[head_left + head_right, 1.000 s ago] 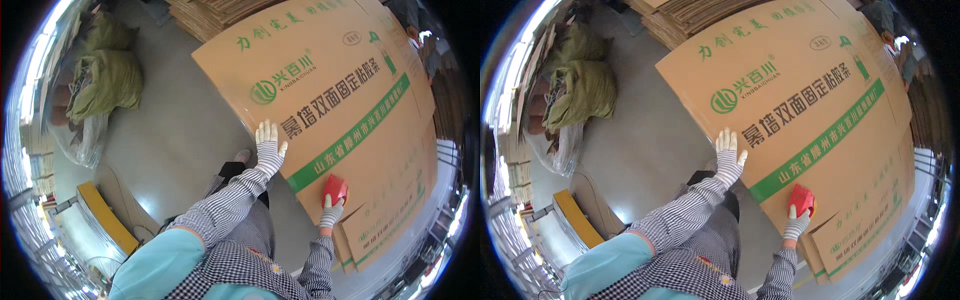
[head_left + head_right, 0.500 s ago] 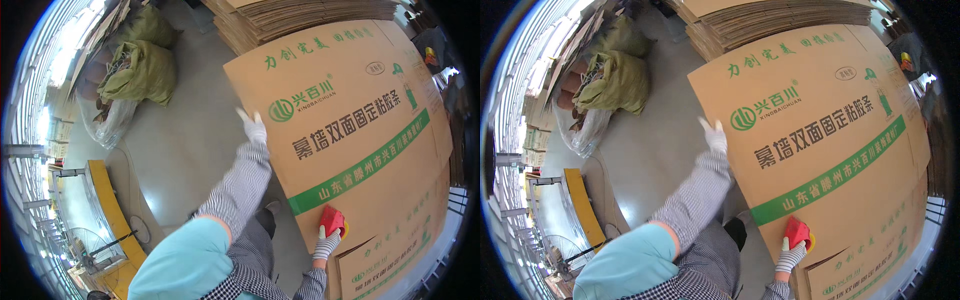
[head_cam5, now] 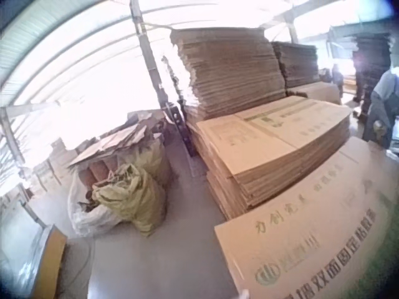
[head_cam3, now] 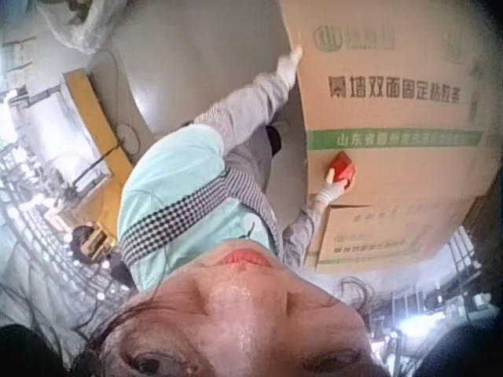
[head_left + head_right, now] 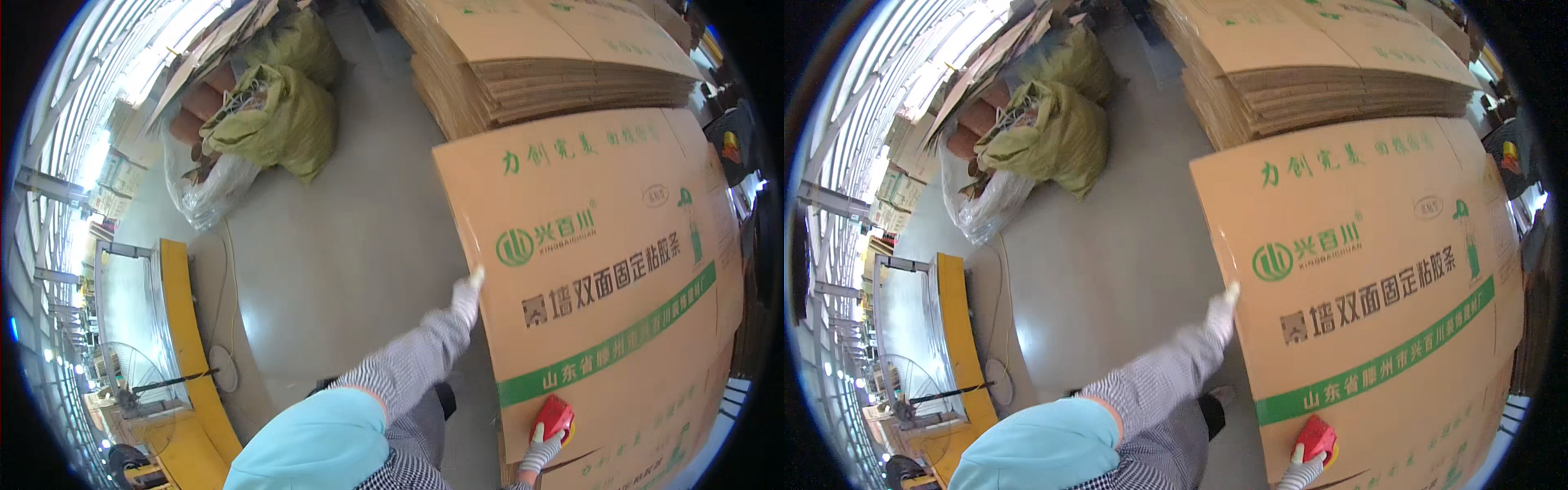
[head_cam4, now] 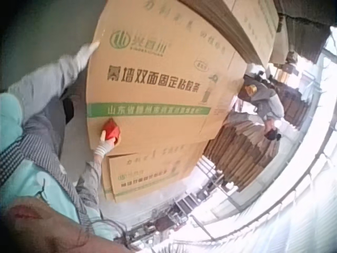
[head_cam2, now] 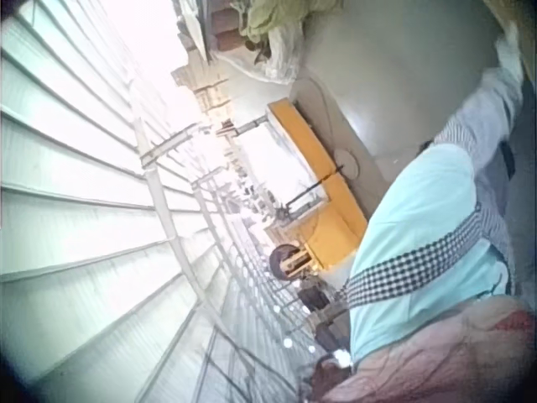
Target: The recorder is moving cardboard sheets and applying tape to the stacks in a factory environment.
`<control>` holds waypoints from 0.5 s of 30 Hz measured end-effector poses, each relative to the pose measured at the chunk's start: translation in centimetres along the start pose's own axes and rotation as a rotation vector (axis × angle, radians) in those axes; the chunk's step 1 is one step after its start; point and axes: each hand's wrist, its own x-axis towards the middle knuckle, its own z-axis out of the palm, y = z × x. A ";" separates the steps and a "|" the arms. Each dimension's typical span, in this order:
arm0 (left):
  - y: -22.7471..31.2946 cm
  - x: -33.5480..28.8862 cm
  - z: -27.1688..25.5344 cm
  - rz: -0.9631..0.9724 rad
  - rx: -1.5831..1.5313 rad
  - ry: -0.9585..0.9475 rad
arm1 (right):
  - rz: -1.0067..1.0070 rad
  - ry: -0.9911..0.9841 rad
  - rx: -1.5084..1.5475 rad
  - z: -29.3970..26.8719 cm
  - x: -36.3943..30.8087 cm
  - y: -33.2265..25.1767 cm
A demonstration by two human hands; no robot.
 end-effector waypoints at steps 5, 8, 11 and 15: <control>13.8 20.7 -3.4 -0.195 0.253 0.211 | -0.054 0.114 -0.071 1.0 0.2 1.2; 18.8 24.7 -9.8 0.332 -0.149 0.252 | 0.041 -0.128 0.093 -1.8 1.1 -8.6; 11.4 17.6 -2.8 0.157 -0.074 0.196 | 0.231 0.041 0.226 -6.6 -3.2 -5.2; 1.5 3.4 -2.4 -0.476 -0.261 -0.320 | 0.525 0.022 1.194 -8.6 -11.6 -5.7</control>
